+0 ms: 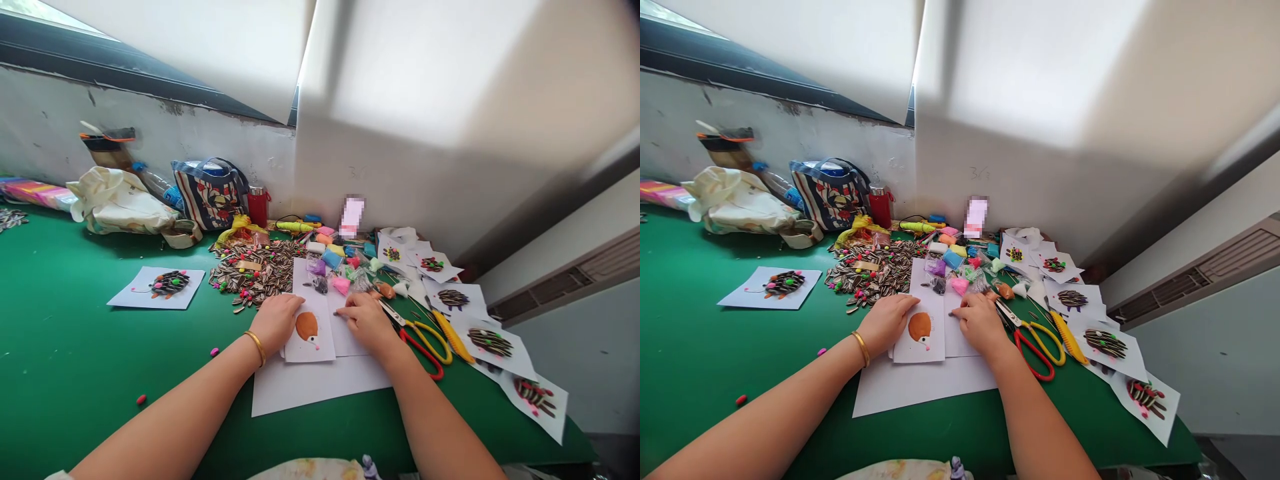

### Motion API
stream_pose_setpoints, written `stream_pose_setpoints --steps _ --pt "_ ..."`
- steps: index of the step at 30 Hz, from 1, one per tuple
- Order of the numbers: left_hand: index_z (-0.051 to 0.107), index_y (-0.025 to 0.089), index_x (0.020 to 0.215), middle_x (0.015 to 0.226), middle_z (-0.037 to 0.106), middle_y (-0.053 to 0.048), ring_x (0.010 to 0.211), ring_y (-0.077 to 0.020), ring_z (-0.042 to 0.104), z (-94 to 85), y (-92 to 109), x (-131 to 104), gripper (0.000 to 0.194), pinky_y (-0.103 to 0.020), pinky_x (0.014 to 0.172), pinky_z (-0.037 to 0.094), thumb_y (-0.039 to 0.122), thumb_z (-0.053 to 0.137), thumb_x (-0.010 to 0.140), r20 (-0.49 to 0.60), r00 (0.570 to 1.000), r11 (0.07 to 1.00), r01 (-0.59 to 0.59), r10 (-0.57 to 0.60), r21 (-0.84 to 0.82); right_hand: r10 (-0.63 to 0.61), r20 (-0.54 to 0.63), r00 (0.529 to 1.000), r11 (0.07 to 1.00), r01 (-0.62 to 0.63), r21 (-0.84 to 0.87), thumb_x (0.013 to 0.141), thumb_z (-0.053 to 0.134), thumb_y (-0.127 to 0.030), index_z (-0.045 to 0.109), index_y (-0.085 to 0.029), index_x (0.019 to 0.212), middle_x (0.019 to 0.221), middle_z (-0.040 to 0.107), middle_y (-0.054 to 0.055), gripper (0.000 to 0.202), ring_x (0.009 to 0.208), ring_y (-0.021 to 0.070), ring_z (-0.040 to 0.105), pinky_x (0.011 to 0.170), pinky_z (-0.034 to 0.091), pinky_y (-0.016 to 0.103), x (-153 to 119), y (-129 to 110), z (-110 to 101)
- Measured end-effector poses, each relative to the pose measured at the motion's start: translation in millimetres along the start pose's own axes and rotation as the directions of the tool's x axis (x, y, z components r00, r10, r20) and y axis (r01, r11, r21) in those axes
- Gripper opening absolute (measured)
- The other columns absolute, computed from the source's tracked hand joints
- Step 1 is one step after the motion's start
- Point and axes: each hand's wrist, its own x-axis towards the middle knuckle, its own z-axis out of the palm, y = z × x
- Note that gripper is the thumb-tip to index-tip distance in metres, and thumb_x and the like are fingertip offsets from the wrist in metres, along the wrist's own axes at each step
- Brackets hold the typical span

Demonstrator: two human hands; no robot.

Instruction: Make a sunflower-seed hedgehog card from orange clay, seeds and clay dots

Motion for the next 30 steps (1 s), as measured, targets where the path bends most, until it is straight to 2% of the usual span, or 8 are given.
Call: stream_pose_setpoints --steps 2,7,11,14,19,23,30 --pt "0.060 0.021 0.117 0.118 0.066 -0.007 0.111 -0.0207 0.058 -0.7 0.5 0.2 0.038 -0.035 0.094 0.041 0.007 0.046 0.085 0.003 1.000 1.000 0.000 0.000 0.000 -0.007 0.003 1.000 1.000 0.007 0.001 0.079 0.055 -0.005 0.077 -0.027 0.092 0.095 0.061 0.006 0.034 0.093 0.0213 0.052 0.085 0.038 0.037 0.0 -0.2 0.0" --pt "0.061 0.020 0.117 0.118 0.066 -0.007 0.111 -0.0216 0.059 -2.2 1.4 0.0 0.036 -0.036 0.094 0.042 0.008 0.046 0.086 0.002 1.000 1.000 0.001 -0.001 0.004 0.017 -0.003 1.000 1.000 -0.017 0.004 0.077 0.054 -0.003 0.073 -0.026 0.104 0.100 0.062 0.007 0.041 0.098 0.0223 0.051 0.087 0.039 0.037 0.1 -0.6 2.7" --pt "0.061 0.021 0.117 0.118 0.066 -0.007 0.111 -0.0210 0.059 -1.9 1.3 0.0 0.036 -0.035 0.095 0.042 0.008 0.046 0.086 -0.001 1.000 1.000 0.001 -0.001 0.000 0.009 -0.006 1.000 1.000 -0.009 0.021 0.078 0.054 -0.004 0.076 -0.026 0.096 0.100 0.062 0.006 0.036 0.097 0.0216 0.051 0.088 0.039 0.037 0.3 -0.3 4.0" --pt "0.061 0.021 0.117 0.118 0.066 -0.007 0.110 -0.0209 0.059 -1.5 1.2 0.4 0.037 -0.035 0.094 0.042 0.007 0.046 0.086 0.001 1.000 1.000 0.003 -0.003 -0.002 0.015 0.001 1.000 1.000 -0.015 0.020 0.076 0.054 -0.002 0.074 -0.025 0.102 0.101 0.062 0.007 0.040 0.098 0.0223 0.051 0.088 0.040 0.038 0.7 -1.2 4.3" --pt "0.061 0.020 0.117 0.119 0.066 -0.006 0.111 -0.0207 0.059 -0.9 0.9 -0.1 0.038 -0.035 0.095 0.042 0.007 0.045 0.085 -0.008 1.000 1.000 -0.004 0.004 -0.007 0.028 -0.026 0.999 0.999 -0.027 0.036 0.076 0.052 -0.001 0.074 -0.024 0.099 0.102 0.062 0.007 0.040 0.099 0.0224 0.051 0.088 0.041 0.038 1.6 -1.9 4.2" --pt "0.061 0.020 0.117 0.119 0.066 -0.006 0.111 -0.0207 0.058 -1.0 0.8 -0.2 0.039 -0.035 0.095 0.042 0.006 0.045 0.085 -0.009 1.000 1.000 0.003 -0.003 -0.003 0.018 -0.038 0.999 0.999 -0.016 0.047 0.074 0.052 0.000 0.073 -0.024 0.105 0.103 0.062 0.008 0.044 0.100 0.0226 0.051 0.089 0.041 0.038 1.3 0.2 5.7" --pt "0.061 0.020 0.118 0.119 0.066 -0.006 0.112 -0.0210 0.058 -0.7 0.8 -0.4 0.039 -0.035 0.095 0.042 0.007 0.045 0.085 -0.007 1.000 1.000 -0.003 0.003 -0.003 -0.031 -0.021 0.999 0.998 0.033 0.062 0.078 0.053 -0.002 0.076 -0.027 0.090 0.102 0.061 0.007 0.036 0.100 0.0222 0.051 0.089 0.041 0.038 0.1 2.2 6.6"
